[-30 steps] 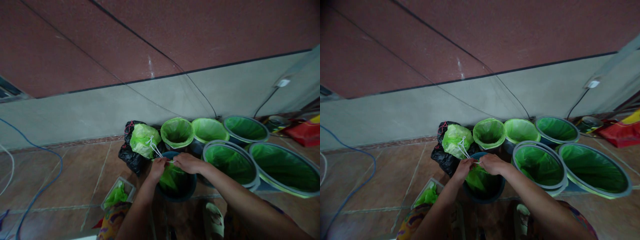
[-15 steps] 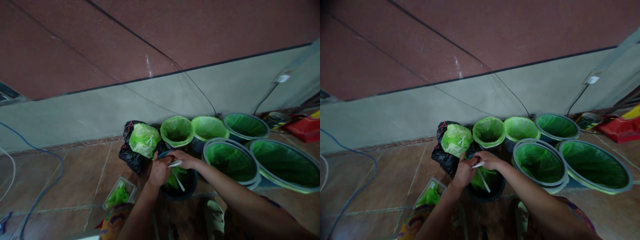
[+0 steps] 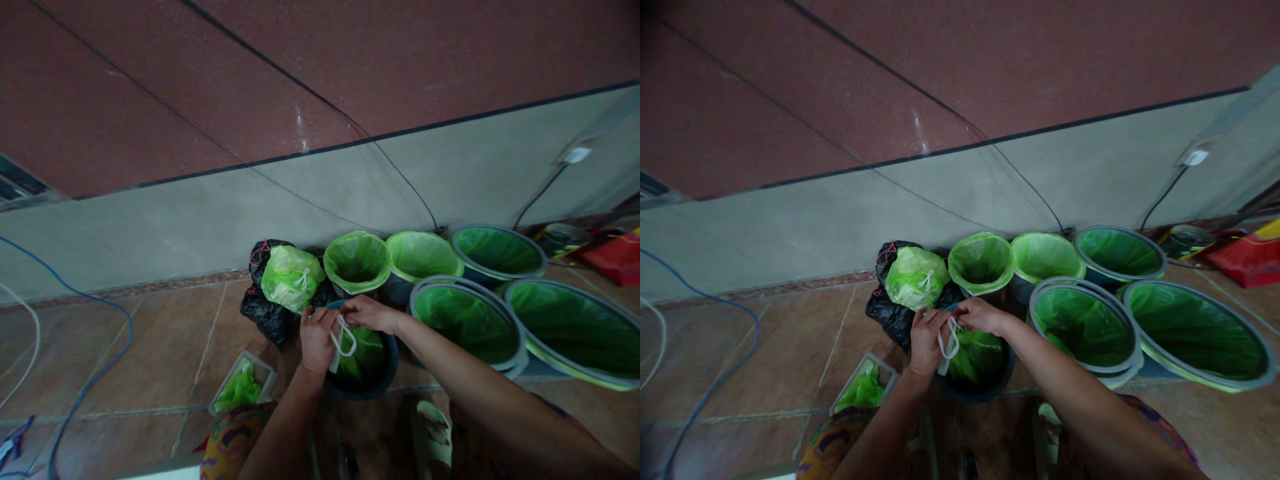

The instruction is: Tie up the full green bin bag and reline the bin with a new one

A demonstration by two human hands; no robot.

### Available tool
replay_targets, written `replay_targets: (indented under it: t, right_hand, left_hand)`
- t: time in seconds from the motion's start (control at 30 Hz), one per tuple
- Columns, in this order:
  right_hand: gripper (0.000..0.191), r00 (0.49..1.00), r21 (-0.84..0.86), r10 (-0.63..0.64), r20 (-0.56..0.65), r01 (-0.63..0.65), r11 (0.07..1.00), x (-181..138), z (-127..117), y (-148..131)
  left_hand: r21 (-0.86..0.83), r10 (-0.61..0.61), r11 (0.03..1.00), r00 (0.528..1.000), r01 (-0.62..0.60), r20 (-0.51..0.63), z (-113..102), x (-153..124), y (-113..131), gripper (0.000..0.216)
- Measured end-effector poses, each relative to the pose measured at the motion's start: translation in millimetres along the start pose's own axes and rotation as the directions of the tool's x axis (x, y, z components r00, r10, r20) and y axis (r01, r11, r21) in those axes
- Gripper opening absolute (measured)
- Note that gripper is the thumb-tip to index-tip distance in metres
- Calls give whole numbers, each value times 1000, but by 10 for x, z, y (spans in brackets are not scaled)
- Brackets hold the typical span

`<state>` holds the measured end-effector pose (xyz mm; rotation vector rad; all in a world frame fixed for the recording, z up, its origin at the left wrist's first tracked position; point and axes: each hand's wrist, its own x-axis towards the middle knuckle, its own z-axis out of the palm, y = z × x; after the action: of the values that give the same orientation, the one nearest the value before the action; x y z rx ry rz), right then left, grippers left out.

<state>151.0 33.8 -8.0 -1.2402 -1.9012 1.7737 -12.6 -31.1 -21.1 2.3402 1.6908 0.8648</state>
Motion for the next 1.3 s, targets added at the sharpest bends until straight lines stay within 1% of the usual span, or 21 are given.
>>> replay_targets:
  t: [0.03,0.1,0.17,0.23,0.27,0.33,0.4,0.47,0.53,0.57,0.63,0.67,0.73,0.8,0.87,0.93,1.0,1.07,1.13,1.2,1.3]
  right_hand:
    - [17,996,-88,-26,-81,19,996,-1,-1,-14]
    - [18,963,-326,-147,-227,67,943,-3,3,-44]
    - [18,916,-530,-284,-283,98,842,-4,16,-65]
    - [18,898,-611,-337,-284,101,785,7,36,-61]
    - [18,899,-606,-326,-291,91,791,19,47,-48]
    - [19,905,-513,-248,-345,39,858,53,70,-7]
    - [22,899,-319,-146,-412,8,948,89,90,41]
    - [25,899,-82,-60,-433,27,996,115,96,77]
    - [27,910,49,-14,-413,37,998,122,71,87]
    - [27,915,31,-9,-403,24,999,118,44,81]
    - [26,918,-170,-52,-393,-17,985,97,-39,56]
    - [26,922,-317,-87,-377,-41,948,81,-89,40]
    - [26,943,-564,-128,-307,-72,823,43,-187,13]
    - [27,969,-678,-115,-220,-67,732,3,-258,-6]
    - [29,986,-692,-95,-137,-27,721,-31,-288,-21]
    - [29,995,-678,-83,-63,18,735,-59,-285,-39]
    - [29,999,-671,-52,1,40,741,-81,-271,-56]
    - [28,999,-665,-17,49,45,745,-99,-260,-68]
    - [26,998,-643,-9,69,52,764,-113,-257,-75]
    - [23,997,-591,-20,79,63,805,-121,-249,-81]
    - [21,993,-393,-22,117,67,917,-116,-207,-103]
  left_hand:
    - [-4,-11,1000,1000,11,2,2,3,1,20]
    - [-15,-33,999,999,34,10,21,7,4,21]
    - [-35,-64,997,998,64,15,49,11,2,20]
    - [-80,-105,991,994,106,15,79,18,-8,21]
    - [-116,-131,984,991,132,17,93,21,-17,21]
    - [-205,-193,959,981,196,32,124,27,-38,23]
    - [-275,-268,921,961,275,61,156,28,-56,22]
    - [-309,-340,883,935,353,96,182,25,-65,19]
    - [-313,-387,856,912,411,137,192,19,-69,20]
    - [-304,-402,849,902,432,158,189,16,-72,21]
    - [-258,-431,845,882,468,189,171,13,-84,24]
    - [-225,-452,844,872,486,188,158,13,-94,25]
    - [-175,-506,833,850,525,143,133,17,-119,24]
    - [-201,-555,805,828,559,79,115,30,-140,21]
    - [-348,-589,738,803,578,86,110,51,-148,21]
    - [-572,-609,577,773,583,174,115,77,-134,26]
    - [-757,-596,327,745,565,298,121,99,-102,32]
    - [-834,-553,89,724,544,412,126,111,-63,36]
    - [-843,-521,-40,709,536,475,129,113,-33,39]
    - [-842,-526,-44,704,537,477,130,106,-19,38]
    - [-825,-485,97,750,557,449,125,90,-25,24]
